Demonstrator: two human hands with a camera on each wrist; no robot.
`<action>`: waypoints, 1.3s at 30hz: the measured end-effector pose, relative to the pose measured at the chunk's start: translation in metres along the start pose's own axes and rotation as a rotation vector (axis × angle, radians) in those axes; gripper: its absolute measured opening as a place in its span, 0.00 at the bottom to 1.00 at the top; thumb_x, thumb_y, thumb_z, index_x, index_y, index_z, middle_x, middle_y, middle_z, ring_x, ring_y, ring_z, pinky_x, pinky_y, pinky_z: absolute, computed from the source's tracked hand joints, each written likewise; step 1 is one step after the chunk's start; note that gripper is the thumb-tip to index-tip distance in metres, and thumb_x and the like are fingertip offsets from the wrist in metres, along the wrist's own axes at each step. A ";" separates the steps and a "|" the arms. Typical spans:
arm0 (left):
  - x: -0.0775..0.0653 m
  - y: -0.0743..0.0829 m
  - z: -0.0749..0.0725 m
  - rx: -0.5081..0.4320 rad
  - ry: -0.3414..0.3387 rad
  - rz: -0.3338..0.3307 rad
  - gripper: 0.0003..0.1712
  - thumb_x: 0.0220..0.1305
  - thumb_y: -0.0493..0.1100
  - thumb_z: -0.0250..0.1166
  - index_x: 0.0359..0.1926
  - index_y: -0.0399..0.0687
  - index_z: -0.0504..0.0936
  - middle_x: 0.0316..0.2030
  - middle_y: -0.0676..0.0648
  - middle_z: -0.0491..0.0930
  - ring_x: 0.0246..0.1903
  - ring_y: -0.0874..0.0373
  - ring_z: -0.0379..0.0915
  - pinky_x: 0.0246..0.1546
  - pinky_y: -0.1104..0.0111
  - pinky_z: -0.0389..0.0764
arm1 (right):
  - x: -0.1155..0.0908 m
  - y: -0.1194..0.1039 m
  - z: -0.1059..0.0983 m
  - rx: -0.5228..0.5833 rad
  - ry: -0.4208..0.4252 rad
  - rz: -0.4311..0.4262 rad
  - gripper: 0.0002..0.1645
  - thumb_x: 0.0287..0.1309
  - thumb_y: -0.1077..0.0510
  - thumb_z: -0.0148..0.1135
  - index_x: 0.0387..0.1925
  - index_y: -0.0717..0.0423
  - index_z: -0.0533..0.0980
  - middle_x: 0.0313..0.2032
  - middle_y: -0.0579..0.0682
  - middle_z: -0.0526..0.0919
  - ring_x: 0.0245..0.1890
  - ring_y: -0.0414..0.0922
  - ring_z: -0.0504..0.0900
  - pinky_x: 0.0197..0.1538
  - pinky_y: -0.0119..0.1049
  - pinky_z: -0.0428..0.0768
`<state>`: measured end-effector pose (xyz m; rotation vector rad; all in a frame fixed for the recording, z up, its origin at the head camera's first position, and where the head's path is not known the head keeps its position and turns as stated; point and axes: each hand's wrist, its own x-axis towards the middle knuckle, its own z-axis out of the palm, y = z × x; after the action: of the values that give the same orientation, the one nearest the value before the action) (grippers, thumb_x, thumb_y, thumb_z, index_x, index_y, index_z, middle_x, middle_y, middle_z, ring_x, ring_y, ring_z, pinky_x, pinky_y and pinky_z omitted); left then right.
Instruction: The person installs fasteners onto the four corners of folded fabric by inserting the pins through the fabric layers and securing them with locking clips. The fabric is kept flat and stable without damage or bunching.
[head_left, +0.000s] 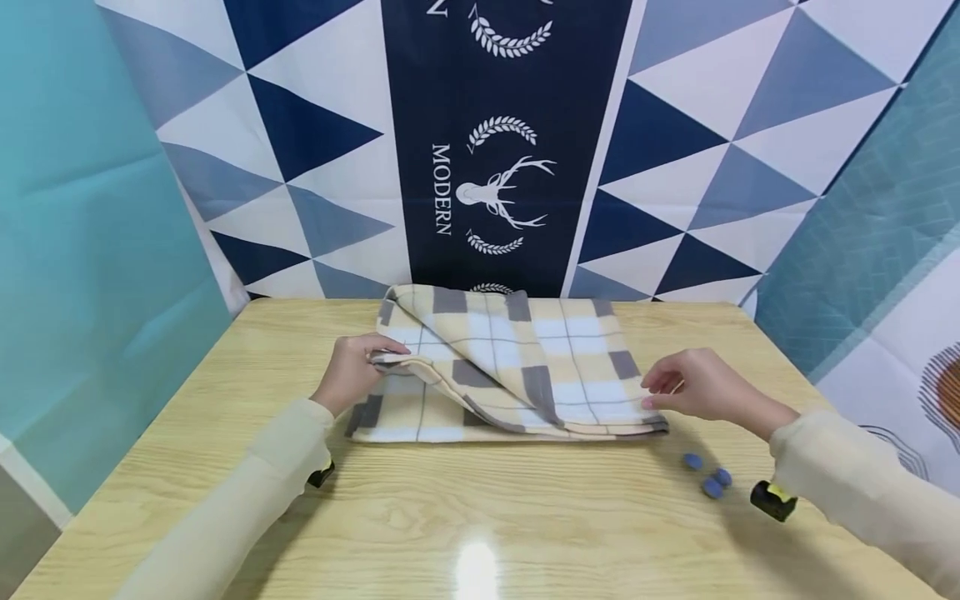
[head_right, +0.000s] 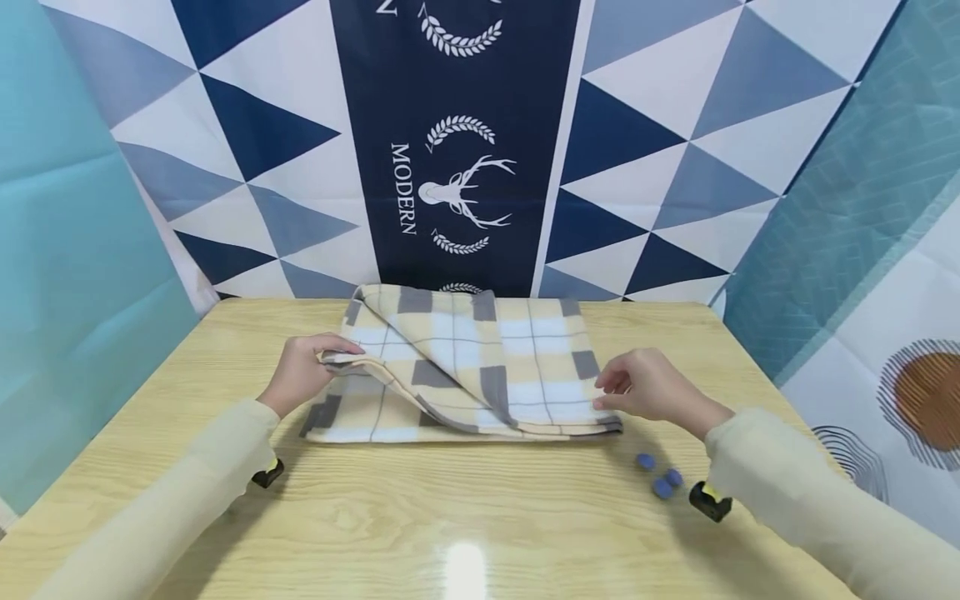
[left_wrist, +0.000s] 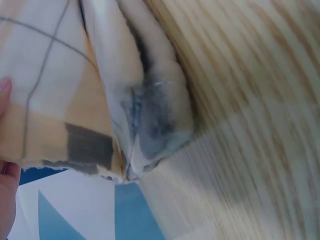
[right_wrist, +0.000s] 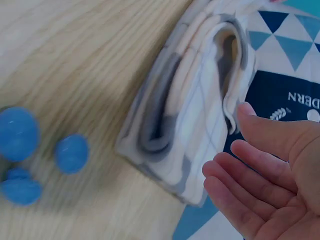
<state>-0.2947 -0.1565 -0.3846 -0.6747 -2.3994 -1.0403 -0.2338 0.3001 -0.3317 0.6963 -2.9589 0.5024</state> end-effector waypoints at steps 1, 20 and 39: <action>-0.001 0.000 -0.002 0.003 -0.007 -0.006 0.19 0.48 0.20 0.64 0.34 0.44 0.88 0.37 0.42 0.88 0.40 0.47 0.84 0.43 0.57 0.84 | -0.002 0.002 0.000 -0.008 -0.005 0.003 0.14 0.45 0.54 0.75 0.32 0.58 0.84 0.28 0.46 0.87 0.26 0.31 0.80 0.31 0.24 0.80; -0.009 0.001 -0.014 0.051 -0.174 0.114 0.20 0.44 0.17 0.66 0.33 0.43 0.87 0.36 0.43 0.87 0.41 0.48 0.84 0.42 0.63 0.85 | -0.048 0.030 0.032 0.066 -0.175 -0.068 0.15 0.29 0.63 0.80 0.23 0.54 0.81 0.20 0.41 0.82 0.20 0.25 0.74 0.24 0.25 0.76; -0.007 -0.006 -0.021 -0.001 -0.294 0.060 0.21 0.46 0.19 0.65 0.37 0.47 0.86 0.39 0.45 0.87 0.43 0.50 0.82 0.44 0.62 0.83 | 0.011 -0.039 0.023 0.191 -0.032 -0.051 0.12 0.45 0.60 0.74 0.35 0.58 0.85 0.27 0.45 0.87 0.26 0.27 0.79 0.31 0.25 0.81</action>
<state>-0.2885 -0.1779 -0.3794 -0.9515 -2.6059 -0.9744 -0.2259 0.2554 -0.3410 0.8010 -2.9402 0.7851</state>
